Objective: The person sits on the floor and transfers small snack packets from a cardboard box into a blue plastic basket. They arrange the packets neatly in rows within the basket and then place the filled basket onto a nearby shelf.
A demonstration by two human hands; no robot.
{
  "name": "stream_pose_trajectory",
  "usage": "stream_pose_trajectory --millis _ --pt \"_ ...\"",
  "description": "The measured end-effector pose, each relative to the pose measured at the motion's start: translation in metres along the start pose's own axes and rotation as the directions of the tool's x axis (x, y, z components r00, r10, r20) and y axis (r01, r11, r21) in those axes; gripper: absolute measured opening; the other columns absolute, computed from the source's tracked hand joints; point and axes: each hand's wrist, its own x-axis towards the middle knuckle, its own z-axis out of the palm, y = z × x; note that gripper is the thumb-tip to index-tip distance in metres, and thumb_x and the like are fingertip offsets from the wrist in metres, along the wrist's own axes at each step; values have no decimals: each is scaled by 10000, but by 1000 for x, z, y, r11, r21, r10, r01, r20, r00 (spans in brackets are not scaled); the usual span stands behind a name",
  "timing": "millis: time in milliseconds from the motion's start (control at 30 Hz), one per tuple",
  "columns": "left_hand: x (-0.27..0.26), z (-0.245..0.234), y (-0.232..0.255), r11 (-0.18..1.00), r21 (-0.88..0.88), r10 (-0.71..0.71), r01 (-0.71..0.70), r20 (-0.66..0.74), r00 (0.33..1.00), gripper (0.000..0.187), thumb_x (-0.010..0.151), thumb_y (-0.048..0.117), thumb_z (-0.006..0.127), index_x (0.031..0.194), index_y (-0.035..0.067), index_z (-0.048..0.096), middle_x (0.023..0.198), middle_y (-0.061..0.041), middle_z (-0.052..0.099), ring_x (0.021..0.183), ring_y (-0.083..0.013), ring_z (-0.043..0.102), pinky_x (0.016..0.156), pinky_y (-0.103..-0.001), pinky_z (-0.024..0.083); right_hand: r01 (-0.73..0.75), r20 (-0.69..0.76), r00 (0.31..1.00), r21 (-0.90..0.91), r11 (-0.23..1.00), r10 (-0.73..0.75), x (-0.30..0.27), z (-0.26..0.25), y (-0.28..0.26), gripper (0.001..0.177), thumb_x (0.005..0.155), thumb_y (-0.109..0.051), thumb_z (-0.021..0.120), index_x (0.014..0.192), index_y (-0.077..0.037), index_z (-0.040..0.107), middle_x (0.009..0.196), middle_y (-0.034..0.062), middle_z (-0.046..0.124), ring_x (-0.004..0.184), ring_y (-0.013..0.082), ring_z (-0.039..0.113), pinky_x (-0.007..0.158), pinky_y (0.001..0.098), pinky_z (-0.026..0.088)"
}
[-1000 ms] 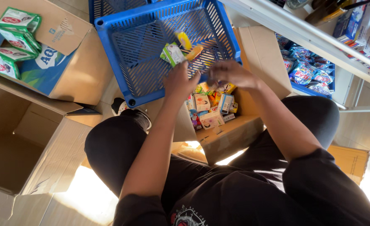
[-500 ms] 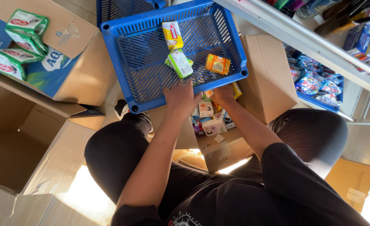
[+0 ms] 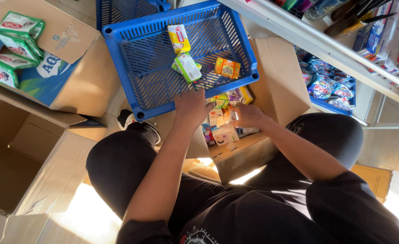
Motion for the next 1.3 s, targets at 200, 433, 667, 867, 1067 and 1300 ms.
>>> stream_pose_trajectory --millis 200,433,667,867,1067,1300 --pt "-6 22 -10 992 97 87 -83 -36 996 613 782 416 815 1261 84 623 1206 -153 661 1160 -383 596 989 -709 354 233 60 936 634 737 -347 -60 -121 19 671 729 -138 817 1370 -82 627 1170 81 754 1018 178 689 919 336 565" --pt "-7 25 -9 994 83 71 -69 -28 997 641 785 405 806 1300 84 601 1256 -163 627 1210 -398 561 1024 -717 323 332 -285 943 834 440 -170 -47 -149 -12 712 859 -217 763 1482 -161 424 1226 67 700 1070 186 700 843 324 602" --pt "-15 22 0 979 199 64 -44 -97 993 530 848 183 660 1343 14 573 1349 -216 580 1219 -400 548 1045 -734 292 155 104 979 179 972 -175 11 -36 -18 494 854 -339 765 1281 -116 655 1171 95 756 1090 280 707 908 437 558" --pt "-19 16 3 977 204 73 -59 -60 996 577 835 154 631 1387 14 536 1430 -242 523 1285 -434 504 1036 -732 277 78 -412 874 -405 911 -258 114 54 1 749 725 -106 681 1461 -155 553 1531 210 488 1394 406 459 1082 614 359" --pt "-18 11 4 988 146 50 -51 9 999 608 810 124 638 1398 12 535 1454 -238 511 1295 -425 506 1059 -733 267 48 -536 827 -236 971 -172 163 98 12 553 871 -101 596 1422 -65 569 1489 232 516 1387 420 456 1121 560 359" --pt "-15 11 4 988 143 64 -61 -16 998 538 833 138 639 1351 10 570 1424 -247 546 1251 -407 543 1068 -724 283 -6 -632 745 -325 946 -213 166 113 9 436 903 -181 564 1323 -90 642 1383 198 608 1274 396 555 960 687 400"
